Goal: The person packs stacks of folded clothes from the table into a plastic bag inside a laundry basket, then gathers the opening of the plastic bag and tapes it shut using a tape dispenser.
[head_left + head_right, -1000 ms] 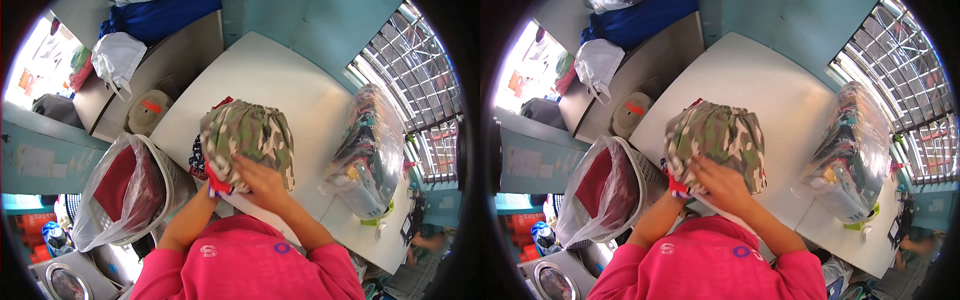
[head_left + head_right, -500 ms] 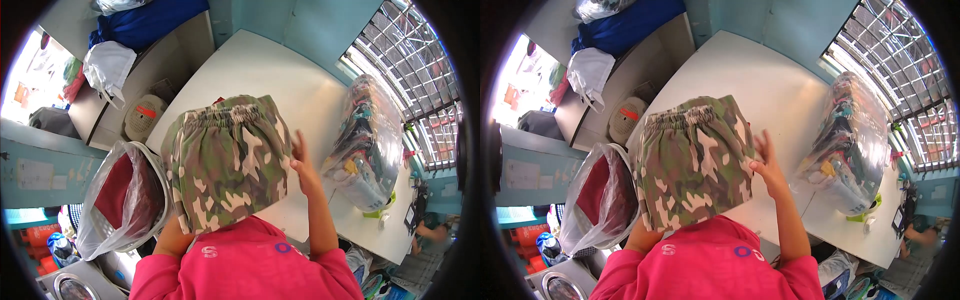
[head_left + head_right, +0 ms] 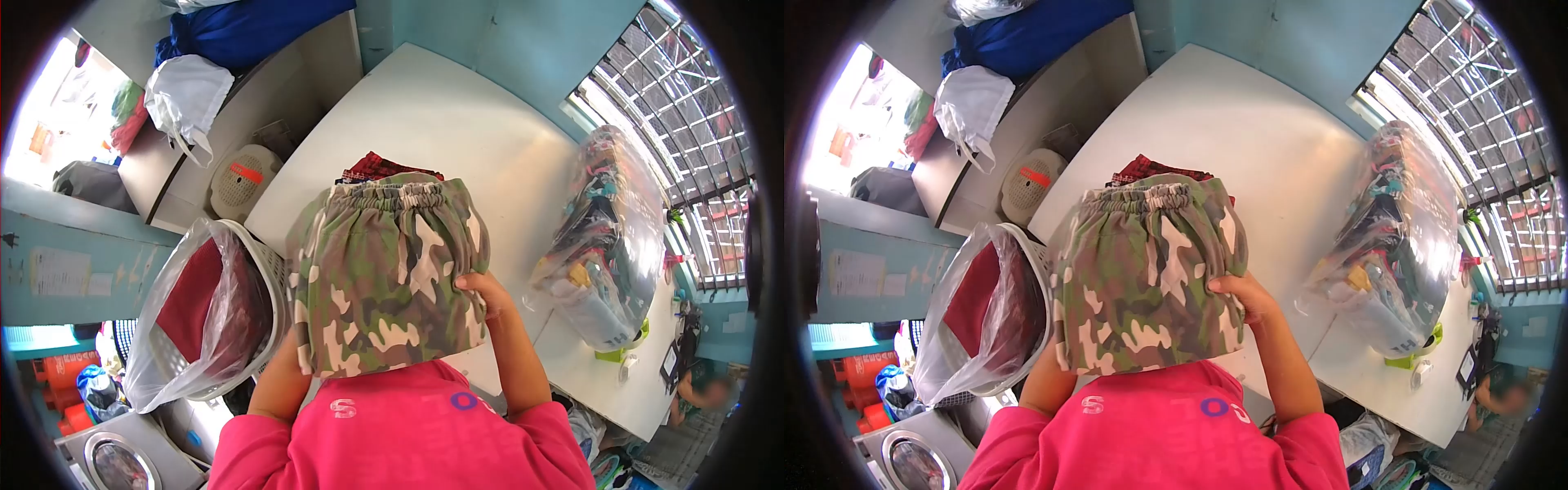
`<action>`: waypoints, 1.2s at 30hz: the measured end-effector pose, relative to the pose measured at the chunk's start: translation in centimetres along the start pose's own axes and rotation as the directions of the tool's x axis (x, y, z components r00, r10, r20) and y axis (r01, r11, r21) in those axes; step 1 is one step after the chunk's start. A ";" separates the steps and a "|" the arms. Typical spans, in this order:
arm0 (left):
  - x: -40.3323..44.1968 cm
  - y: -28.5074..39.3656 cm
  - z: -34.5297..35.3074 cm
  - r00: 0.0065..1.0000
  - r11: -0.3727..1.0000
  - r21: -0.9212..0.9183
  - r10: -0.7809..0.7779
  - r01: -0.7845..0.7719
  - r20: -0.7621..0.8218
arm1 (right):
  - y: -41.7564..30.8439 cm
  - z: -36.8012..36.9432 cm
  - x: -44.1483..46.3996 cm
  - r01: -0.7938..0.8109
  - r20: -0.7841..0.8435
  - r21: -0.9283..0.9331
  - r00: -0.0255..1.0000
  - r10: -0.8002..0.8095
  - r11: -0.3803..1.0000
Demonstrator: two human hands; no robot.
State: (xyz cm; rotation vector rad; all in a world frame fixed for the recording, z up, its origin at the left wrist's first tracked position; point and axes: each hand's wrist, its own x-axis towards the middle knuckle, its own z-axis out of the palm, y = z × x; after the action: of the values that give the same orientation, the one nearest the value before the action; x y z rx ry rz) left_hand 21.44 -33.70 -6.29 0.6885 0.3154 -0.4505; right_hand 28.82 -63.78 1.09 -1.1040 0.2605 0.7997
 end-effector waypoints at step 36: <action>5.2 2.4 4.4 0.382 0.826 -0.563 0.524 -0.010 0.762 | -4.1 17.9 -3.2 0.756 0.828 -0.560 0.499 0.256 0.339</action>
State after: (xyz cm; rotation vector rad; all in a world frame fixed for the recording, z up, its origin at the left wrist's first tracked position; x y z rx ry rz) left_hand 27.70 -36.56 -3.99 -0.0910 -0.7431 -0.3314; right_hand 26.00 -50.45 13.87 -1.5737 -1.4696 1.0471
